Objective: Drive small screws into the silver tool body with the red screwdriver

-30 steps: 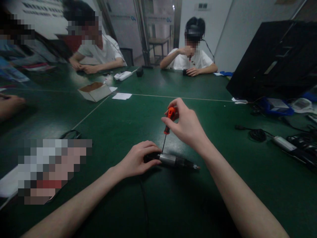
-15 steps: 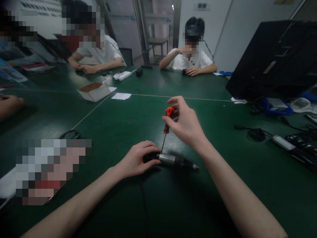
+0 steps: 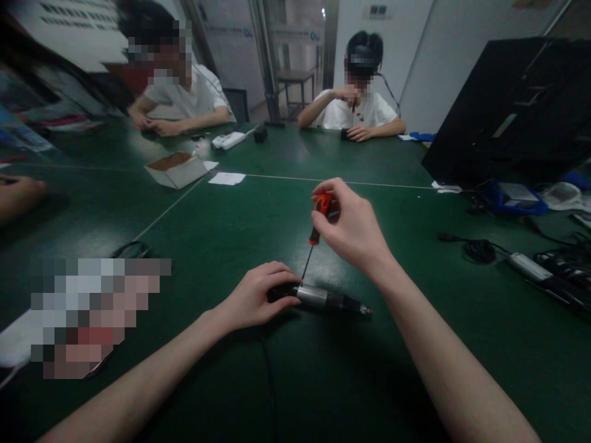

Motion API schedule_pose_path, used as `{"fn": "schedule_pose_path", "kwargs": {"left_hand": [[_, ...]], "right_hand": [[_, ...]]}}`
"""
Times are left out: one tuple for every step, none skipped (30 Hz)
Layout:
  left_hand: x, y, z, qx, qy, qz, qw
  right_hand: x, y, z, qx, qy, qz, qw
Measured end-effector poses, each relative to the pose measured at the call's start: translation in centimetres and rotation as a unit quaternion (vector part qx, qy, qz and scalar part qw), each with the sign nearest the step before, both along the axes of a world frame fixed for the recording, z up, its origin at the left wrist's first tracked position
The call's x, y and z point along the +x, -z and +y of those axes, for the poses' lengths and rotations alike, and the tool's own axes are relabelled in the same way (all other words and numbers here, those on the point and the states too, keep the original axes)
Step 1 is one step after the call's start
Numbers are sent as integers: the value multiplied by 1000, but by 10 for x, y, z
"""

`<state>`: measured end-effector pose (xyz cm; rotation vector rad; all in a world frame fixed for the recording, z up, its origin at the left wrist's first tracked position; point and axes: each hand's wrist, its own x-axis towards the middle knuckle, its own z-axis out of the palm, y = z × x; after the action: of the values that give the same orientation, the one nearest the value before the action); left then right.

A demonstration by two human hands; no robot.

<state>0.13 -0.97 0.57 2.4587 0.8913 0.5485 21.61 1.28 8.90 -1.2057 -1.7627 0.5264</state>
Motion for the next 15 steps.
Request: {"fn": "schedule_pose_path", "kwargs": {"left_hand": [[0,0,0,-1,1,1,1000],[0,0,0,-2,1,2,1000],[0,0,0,-3,0,2,1000],[0,0,0,-4,-1,1,1000],[0,0,0,-6,-2,0,1000],[0,0,0,-7,-3,-1,1000],[0,0,0,-9,-3,-1,1000],[0,0,0,-10,-4,-1,1000],[0,0,0,-11,-5,0,1000],[0,1,0,-11,-7,0,1000],[0,1,0,-10,-9,0,1000],[0,1,0,-10,-10,0,1000],[0,1,0,-9,-10,-1,1000],[0,1,0,-10,-6,-1,1000],[-1,2,0,-10,-7,-2,1000]], "right_hand": [[1,0,0,5,3,4,1000],[1,-1,0,13,7,4,1000],[1,-1,0,23,10,-6,1000],[0,-2,0,35,15,-25,999],[-1,-2,-1,47,21,-52,997],[-2,-2,-2,50,22,-91,994],[-4,-2,-3,43,13,-136,990],[-6,-1,-4,25,-5,-180,983],[-8,0,-5,-1,-36,-221,975],[-9,2,-6,-31,-74,-254,964],[-10,4,-6,-61,-114,-282,951],[-10,7,-7,-87,-149,-303,937],[-10,10,-7,-109,-177,-318,925],[-10,14,-6,-129,-199,-334,912],[-10,17,-6,-147,-214,-348,901]]}}
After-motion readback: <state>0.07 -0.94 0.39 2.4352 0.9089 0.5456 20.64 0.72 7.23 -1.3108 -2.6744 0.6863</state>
